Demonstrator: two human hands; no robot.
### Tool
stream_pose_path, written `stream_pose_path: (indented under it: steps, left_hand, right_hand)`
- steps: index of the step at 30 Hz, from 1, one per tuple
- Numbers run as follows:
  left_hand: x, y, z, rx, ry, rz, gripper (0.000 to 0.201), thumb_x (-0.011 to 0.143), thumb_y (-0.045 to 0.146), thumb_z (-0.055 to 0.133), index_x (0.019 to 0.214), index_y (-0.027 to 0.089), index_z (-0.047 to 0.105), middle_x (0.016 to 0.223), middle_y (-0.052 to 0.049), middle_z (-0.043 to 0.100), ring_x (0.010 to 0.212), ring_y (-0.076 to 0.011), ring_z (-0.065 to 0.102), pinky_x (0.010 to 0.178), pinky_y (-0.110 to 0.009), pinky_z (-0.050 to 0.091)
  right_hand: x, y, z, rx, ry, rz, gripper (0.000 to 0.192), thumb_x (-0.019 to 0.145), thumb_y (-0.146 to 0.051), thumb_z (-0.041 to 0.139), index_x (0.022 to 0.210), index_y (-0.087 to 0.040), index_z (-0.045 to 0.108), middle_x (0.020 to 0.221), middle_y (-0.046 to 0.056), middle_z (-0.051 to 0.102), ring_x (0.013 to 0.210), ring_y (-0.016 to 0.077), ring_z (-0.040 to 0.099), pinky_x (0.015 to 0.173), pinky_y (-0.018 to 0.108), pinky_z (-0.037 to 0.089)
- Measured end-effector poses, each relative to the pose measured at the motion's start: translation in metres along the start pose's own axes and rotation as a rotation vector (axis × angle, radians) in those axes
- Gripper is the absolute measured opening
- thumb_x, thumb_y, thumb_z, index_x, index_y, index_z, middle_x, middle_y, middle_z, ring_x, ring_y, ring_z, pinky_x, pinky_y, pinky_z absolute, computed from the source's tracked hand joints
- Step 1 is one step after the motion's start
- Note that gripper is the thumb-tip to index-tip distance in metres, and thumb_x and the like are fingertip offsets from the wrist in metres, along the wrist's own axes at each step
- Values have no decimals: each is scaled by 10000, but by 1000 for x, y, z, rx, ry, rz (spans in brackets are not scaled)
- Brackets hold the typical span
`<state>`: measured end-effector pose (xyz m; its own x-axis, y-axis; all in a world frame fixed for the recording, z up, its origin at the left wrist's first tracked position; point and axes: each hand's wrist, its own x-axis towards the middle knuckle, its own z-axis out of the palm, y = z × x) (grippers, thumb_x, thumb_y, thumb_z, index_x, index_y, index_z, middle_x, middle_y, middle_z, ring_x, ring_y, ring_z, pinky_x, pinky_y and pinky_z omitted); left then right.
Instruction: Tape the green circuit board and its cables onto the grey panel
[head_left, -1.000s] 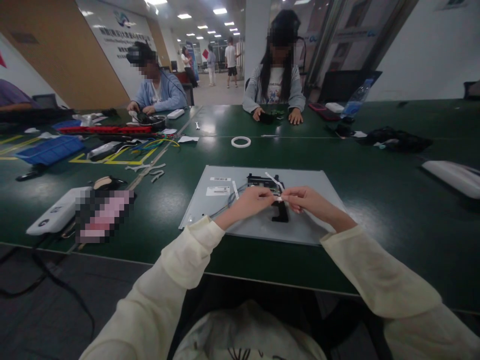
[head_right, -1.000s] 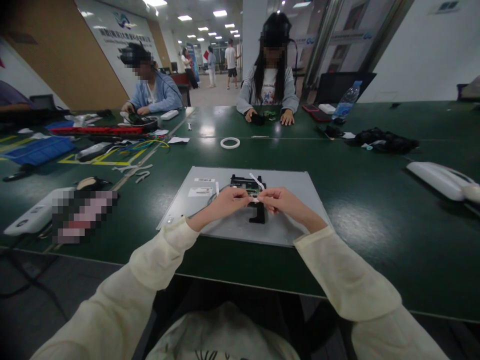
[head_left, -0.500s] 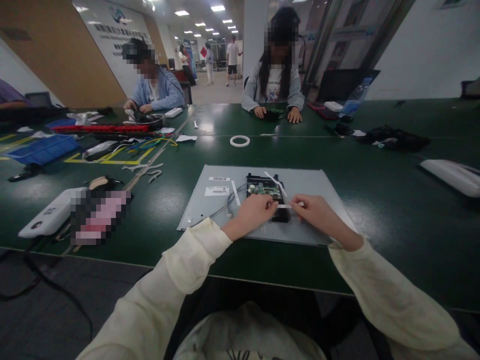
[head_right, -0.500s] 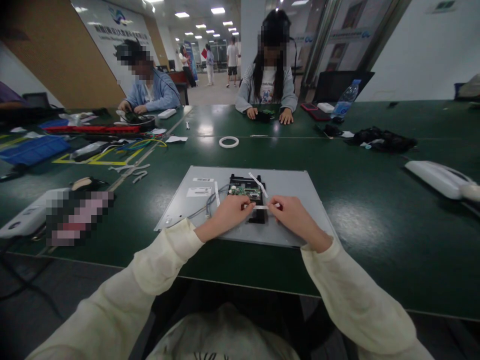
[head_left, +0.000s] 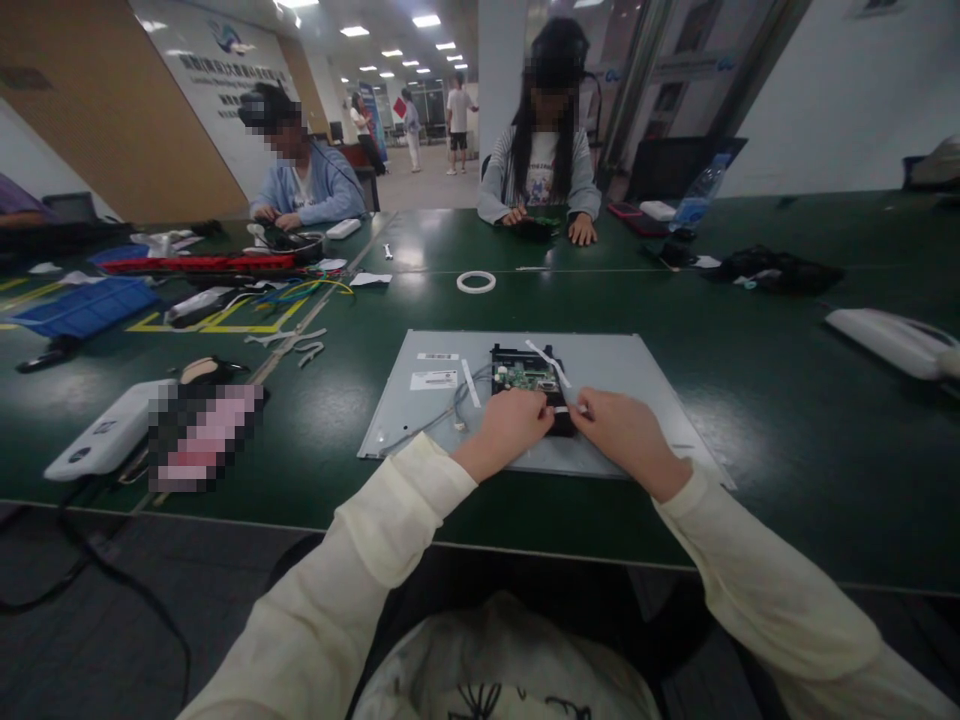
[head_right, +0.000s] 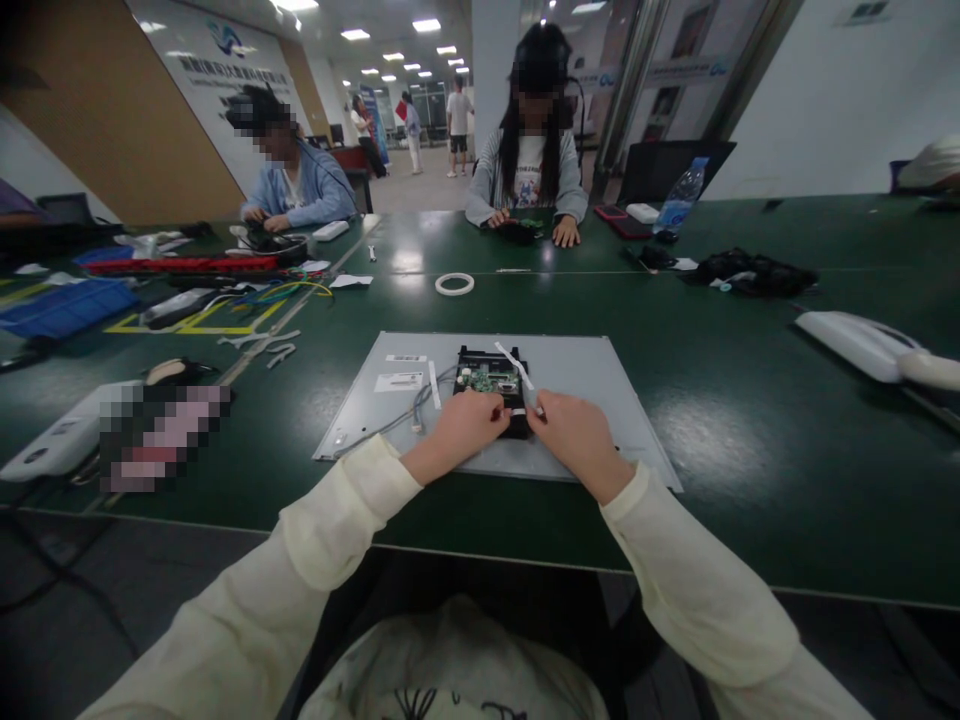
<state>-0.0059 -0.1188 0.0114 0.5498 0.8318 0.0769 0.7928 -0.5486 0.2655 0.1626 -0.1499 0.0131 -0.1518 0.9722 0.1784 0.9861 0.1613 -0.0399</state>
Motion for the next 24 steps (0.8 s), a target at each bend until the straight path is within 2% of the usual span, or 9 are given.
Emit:
stream_pose_path:
  steps: [5, 10, 12, 16, 24]
  left_hand:
    - [-2, -2, -8, 22, -29, -25, 387, 877, 418, 402, 844, 147, 675, 805, -127, 668, 796, -260, 632, 683, -348, 475]
    - [-9, -4, -9, 118, 12, -94, 353, 875, 366, 415, 828, 145, 686, 789, -99, 677, 784, -223, 645, 686, -300, 490]
    - [-13, -4, -7, 146, 31, -115, 327, 869, 323, 419, 832, 142, 689, 789, -97, 680, 771, -212, 647, 689, -288, 493]
    - [-18, -2, -4, 159, 67, -119, 307, 862, 279, 421, 822, 136, 689, 775, -97, 683, 747, -208, 650, 683, -284, 499]
    - [-19, -2, -3, 130, 55, -113, 296, 852, 260, 423, 810, 136, 689, 771, -100, 683, 734, -214, 653, 659, -293, 504]
  right_hand:
    - [-6, -5, -6, -130, -24, 59, 296, 913, -415, 412, 811, -173, 547, 756, 81, 642, 665, 209, 606, 490, 271, 202]
    - [-12, 2, -5, -193, -43, 249, 269, 910, -429, 423, 931, -185, 533, 732, 57, 629, 673, 221, 607, 505, 260, 227]
    - [-15, 7, -3, -181, -49, 282, 253, 913, -418, 420, 949, -192, 527, 747, 54, 629, 692, 220, 605, 518, 258, 244]
    - [-16, 12, -1, -150, -47, 280, 237, 910, -410, 423, 962, -203, 527, 739, 51, 623, 709, 216, 595, 532, 255, 249]
    - [-15, 18, 3, -50, 3, 237, 181, 895, -356, 449, 951, -212, 542, 695, 16, 617, 678, 193, 586, 531, 256, 240]
